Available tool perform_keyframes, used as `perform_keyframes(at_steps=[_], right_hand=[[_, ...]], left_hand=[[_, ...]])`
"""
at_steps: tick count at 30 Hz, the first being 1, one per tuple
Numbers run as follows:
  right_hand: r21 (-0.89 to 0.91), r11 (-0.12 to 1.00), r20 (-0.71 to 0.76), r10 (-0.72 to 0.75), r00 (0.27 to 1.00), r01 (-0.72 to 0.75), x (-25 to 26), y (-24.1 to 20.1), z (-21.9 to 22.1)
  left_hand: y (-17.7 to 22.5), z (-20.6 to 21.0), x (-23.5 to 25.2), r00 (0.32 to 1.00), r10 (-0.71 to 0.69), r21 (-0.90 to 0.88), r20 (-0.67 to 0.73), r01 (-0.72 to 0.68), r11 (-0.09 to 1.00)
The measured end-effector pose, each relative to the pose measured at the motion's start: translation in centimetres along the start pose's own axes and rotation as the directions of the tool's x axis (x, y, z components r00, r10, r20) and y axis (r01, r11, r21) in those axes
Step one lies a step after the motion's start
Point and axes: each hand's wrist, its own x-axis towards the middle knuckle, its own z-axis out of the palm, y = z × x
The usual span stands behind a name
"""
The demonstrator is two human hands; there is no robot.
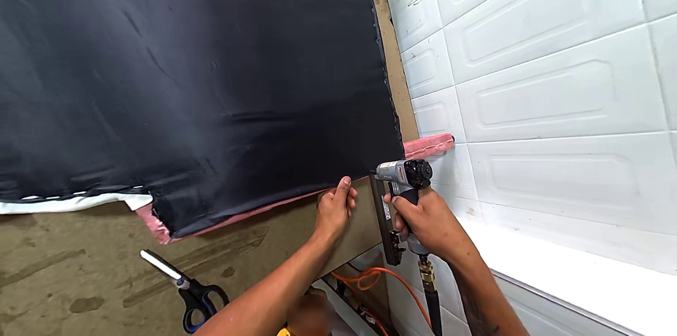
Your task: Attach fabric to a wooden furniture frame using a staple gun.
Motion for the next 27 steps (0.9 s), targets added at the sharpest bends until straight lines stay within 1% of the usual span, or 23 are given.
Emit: perform_keyframes(at_steps=[3,6,9,11,12,15,17,20,27], right_hand=[[-0.016,1.000,0.010,0.006,1.000,-0.006,-1.0,-1.2,1.7],[-0.044,0.999,0.013,0.010,1.000,-0.009,-1.4,-1.9,2.3],[-0.010,1.000,0.008,0.004,1.000,-0.004,-2.1,-2.5,2.8],[0.008,1.000,0.001,0.001,1.000,-0.001,-2.7,-2.8,3.4],[0.017,1.000,0.002,-0.004,1.000,0.004,-3.0,-3.1,3.9],[0.036,0.999,0.010,-0.015,1.000,0.015,-3.6,-4.2,5.5],[0.007,1.000,0.005,0.000,1.000,0.000,-3.9,-4.9,6.2],[-0.019,1.000,0.015,0.016,1.000,-0.016,-4.5,-5.9,6.9],[-0.029,0.999,0.057,0.014,0.998,-0.013,-6.6,-8.9,10.2]], left_hand=[[0.1,-1.4,-1.0,1.000,-0.001,-0.046,0.028,0.002,0.999],[0.3,-4.2,-2.8,1.000,0.021,-0.134,0.007,-0.020,0.991],[1.8,-8.3,-5.7,0.996,0.000,-0.213,-0.093,-0.020,0.977],[2.2,-10.4,-6.7,0.984,0.006,-0.214,-0.176,-0.044,0.976],[2.0,-11.2,-7.0,0.982,0.028,-0.192,-0.185,-0.064,0.979],[1.5,-12.3,-7.5,0.986,0.076,-0.122,-0.148,-0.095,0.988],[1.4,-12.4,-7.4,0.988,0.083,-0.100,-0.129,-0.096,0.990],[1.4,-12.6,-7.3,0.992,0.076,-0.077,-0.102,-0.084,0.993],[1.9,-13.7,-7.4,0.999,0.036,-0.017,-0.029,-0.036,0.999]])
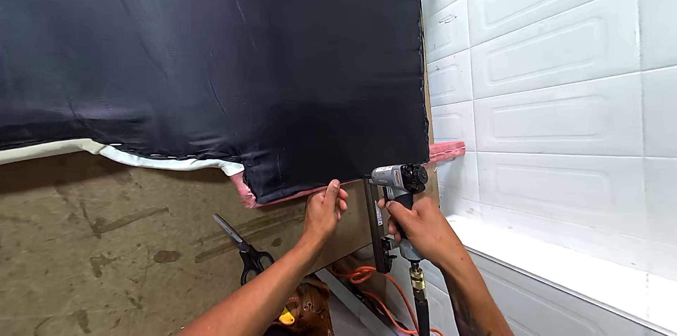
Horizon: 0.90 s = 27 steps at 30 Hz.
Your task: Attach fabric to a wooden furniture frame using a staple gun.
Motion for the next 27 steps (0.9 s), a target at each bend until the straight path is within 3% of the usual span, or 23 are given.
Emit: perform_keyframes(at_steps=[3,6,9,12,17,27], right_hand=[[-0.003,1.000,0.001,-0.010,1.000,0.010,-0.6,-0.7,1.4],[-0.009,1.000,-0.005,-0.010,1.000,0.010,-0.9,-1.2,2.1],[-0.006,1.000,-0.002,-0.009,1.000,0.009,-1.0,-1.6,2.3],[-0.006,1.000,-0.011,-0.017,1.000,0.017,-1.2,-1.8,2.6],[0.039,0.999,-0.006,-0.024,1.000,0.025,-2.1,-2.8,4.2],[0.033,0.999,-0.011,-0.017,1.000,0.017,-3.5,-5.3,6.8]], left_hand=[[0.3,-0.7,-0.2,0.998,-0.044,0.029,0.043,0.042,0.999],[0.2,-2.7,-1.2,0.997,-0.041,-0.064,0.063,0.045,0.997],[0.8,-5.4,-2.7,0.999,-0.042,-0.157,-0.017,0.039,0.987],[1.1,-7.1,-3.8,0.993,-0.041,-0.081,-0.108,0.033,0.996],[0.8,-8.0,-3.9,0.998,0.033,0.022,-0.060,-0.031,0.999],[0.7,-8.7,-3.8,1.000,0.008,0.041,-0.006,-0.008,0.999]])
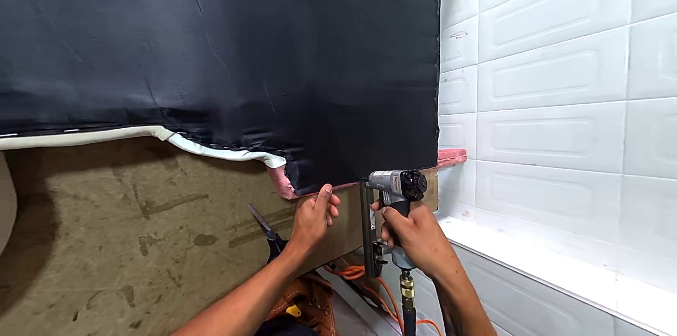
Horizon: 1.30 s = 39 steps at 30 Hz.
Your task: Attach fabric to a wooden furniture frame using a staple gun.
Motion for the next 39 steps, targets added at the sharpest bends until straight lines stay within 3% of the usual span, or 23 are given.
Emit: perform_keyframes(at_steps=[5,9,12,21,24,29,32,34,36,39], right_hand=[[-0.041,0.999,0.025,0.025,0.999,-0.024,-0.4,-0.6,1.6],[-0.027,1.000,0.014,0.007,1.000,-0.006,-1.2,-1.7,2.2],[-0.012,1.000,0.050,-0.009,0.999,0.010,-2.0,-2.4,3.3],[-0.046,0.999,0.034,-0.012,0.999,0.013,-2.9,-3.7,5.3],[-0.040,0.999,0.061,-0.023,0.998,0.025,-3.4,-4.4,6.6],[-0.049,0.999,0.076,-0.010,0.997,0.014,-4.0,-5.0,7.6],[-0.038,0.999,0.095,-0.027,0.995,0.030,-4.6,-5.8,8.6],[-0.054,0.998,0.107,-0.028,0.994,0.034,-4.7,-5.8,9.5],[-0.065,0.996,0.113,-0.045,0.993,0.053,-4.7,-5.8,9.7],[-0.007,0.996,0.073,-0.085,0.994,0.086,-6.3,-5.2,8.9]], left_hand=[[0.2,-0.6,-0.2,0.999,-0.023,-0.007,0.026,0.023,1.000],[0.4,-3.0,-0.7,0.995,0.004,-0.101,0.104,0.007,0.995],[0.3,-4.4,-1.3,0.996,0.014,-0.112,0.087,-0.004,0.994],[0.5,-6.1,-2.1,0.988,0.090,0.012,0.123,-0.092,0.996],[-0.3,-8.4,-3.7,0.987,0.088,0.027,0.137,-0.093,0.995],[-1.9,-13.5,-7.1,0.991,0.108,0.199,0.083,-0.122,0.972],[-3.6,-16.0,-8.4,0.985,0.169,0.419,0.035,-0.168,0.892],[-4.7,-16.7,-9.2,0.959,0.277,0.584,0.061,-0.260,0.769],[-5.1,-16.7,-9.7,0.902,0.397,0.686,0.171,-0.398,0.609],[-4.2,-15.4,-9.7,0.784,0.480,0.683,0.394,-0.599,0.418]])
